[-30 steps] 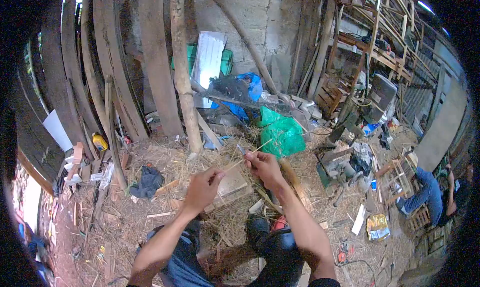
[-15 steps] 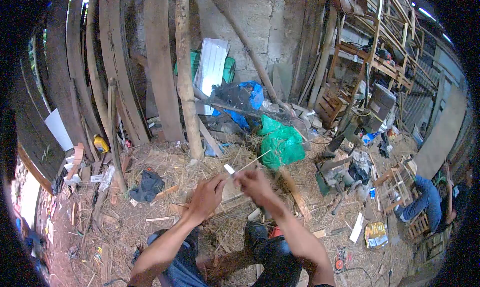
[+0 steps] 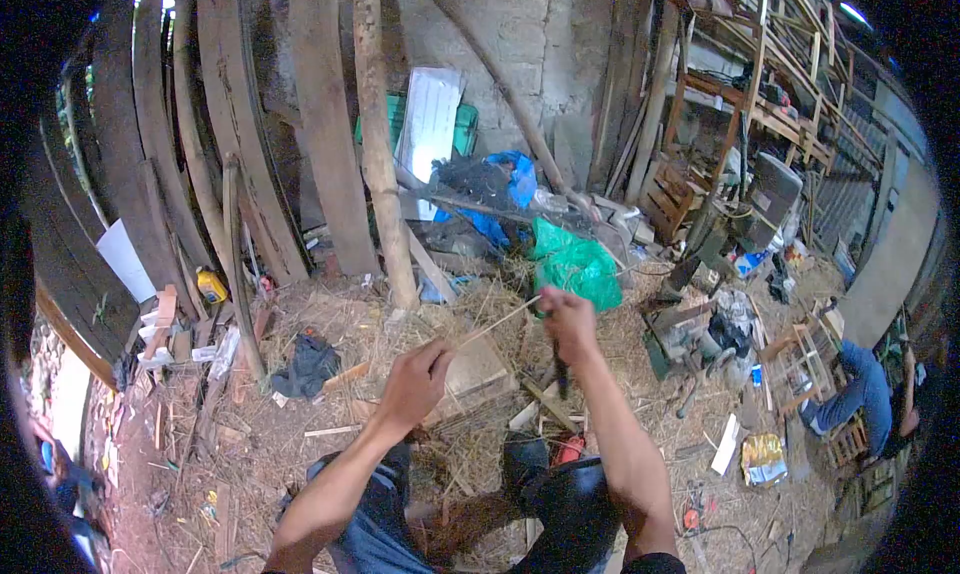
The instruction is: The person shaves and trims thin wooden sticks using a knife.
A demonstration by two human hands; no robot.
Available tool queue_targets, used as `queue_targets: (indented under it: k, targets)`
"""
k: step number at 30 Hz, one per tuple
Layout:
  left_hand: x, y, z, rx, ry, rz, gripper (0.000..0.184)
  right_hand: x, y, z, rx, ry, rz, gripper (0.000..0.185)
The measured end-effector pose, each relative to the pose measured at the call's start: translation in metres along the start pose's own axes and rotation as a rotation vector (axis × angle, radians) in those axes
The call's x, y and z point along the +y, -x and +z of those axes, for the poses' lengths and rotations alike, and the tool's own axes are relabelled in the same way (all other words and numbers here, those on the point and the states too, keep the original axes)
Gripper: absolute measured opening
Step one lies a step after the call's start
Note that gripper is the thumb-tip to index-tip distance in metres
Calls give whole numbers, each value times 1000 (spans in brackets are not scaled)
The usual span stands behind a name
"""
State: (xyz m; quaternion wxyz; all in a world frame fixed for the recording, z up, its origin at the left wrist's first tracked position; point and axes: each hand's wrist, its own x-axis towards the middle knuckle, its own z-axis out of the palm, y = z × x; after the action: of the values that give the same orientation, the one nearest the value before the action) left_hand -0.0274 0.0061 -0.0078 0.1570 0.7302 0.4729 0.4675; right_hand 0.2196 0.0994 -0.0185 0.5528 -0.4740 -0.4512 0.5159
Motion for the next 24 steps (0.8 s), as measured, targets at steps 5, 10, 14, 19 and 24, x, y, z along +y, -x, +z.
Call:
queue_targets:
  k: [5,10,14,19,24]
  targets:
    - [-7,-8,-5,-26,2,-36,14,-8,9,-3,32,-173,77,25]
    - [-4,-15,-2,23,69,-137,11,-23,29,16,-34,-176,-23,28]
    - [0,-17,10,19,52,-138,9,-18,53,63,-375,-24,58,28]
    - [7,-15,13,51,103,-4,9,-4,40,60,-387,-67,151,22]
    - [11,-9,-7,-19,10,-93,11,-11,21,25,-128,-98,67,23]
